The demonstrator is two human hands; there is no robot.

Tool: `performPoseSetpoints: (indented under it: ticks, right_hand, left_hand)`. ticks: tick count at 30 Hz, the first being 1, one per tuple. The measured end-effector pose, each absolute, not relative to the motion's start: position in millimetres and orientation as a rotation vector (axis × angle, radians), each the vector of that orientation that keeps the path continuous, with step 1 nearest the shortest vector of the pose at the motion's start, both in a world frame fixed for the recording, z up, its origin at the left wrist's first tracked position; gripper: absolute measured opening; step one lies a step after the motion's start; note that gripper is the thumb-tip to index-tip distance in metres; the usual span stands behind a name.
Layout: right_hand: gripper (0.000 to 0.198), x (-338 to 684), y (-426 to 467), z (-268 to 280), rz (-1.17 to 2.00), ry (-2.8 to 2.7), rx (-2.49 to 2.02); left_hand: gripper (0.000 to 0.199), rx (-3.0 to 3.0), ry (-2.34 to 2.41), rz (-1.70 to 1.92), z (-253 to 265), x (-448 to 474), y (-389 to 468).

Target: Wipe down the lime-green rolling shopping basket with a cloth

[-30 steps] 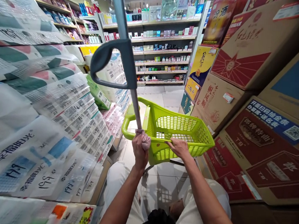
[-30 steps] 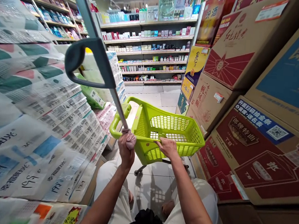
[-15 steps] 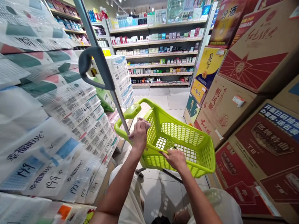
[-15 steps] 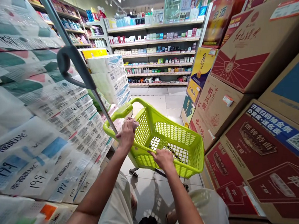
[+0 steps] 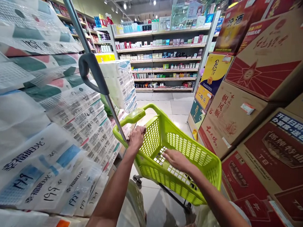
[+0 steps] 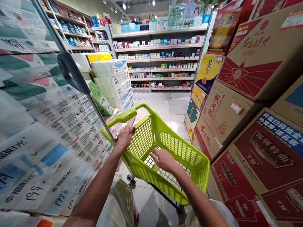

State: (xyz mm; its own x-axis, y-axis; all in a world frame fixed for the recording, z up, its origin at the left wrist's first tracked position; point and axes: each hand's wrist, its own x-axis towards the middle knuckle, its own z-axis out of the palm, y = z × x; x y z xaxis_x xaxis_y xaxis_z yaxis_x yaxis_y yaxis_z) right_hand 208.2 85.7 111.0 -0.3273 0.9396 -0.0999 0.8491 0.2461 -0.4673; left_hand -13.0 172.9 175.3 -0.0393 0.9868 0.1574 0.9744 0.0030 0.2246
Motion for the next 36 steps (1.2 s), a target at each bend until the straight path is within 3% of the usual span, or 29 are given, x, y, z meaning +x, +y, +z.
performPoseSetpoints:
  ticks: [6, 9, 12, 20, 31, 36]
  right_hand:
    - [0.053, 226.6, 218.2, 140.3, 0.181, -2.228, -1.526]
    - [0.055, 237.2, 270.5, 137.5, 0.180, -2.124, -1.624]
    - [0.055, 250.9, 299.3, 125.1, 0.390, -1.992, -1.643]
    - [0.052, 256.3, 302.5, 102.2, 0.744, -1.771, -1.688]
    - [0.044, 249.1, 284.4, 116.5, 0.546, -1.833, -1.955]
    - [0.044, 252.3, 277.2, 116.2, 0.540, -1.774, -1.966]
  left_hand:
    - [0.014, 2.243, 2.076, 0.469, 168.5, -26.4, 176.9]
    - [0.015, 2.275, 2.043, 0.457, 164.4, -31.7, 181.8]
    - [0.019, 2.296, 2.022, 0.453, 161.5, -37.1, 187.8]
    - [0.015, 2.120, 2.165, 0.466, 165.2, -21.3, 220.4]
    - [0.021, 2.328, 1.818, 0.427, 161.4, 113.4, 308.3]
    - [0.022, 2.492, 1.632, 0.452, 154.6, 82.2, 294.0]
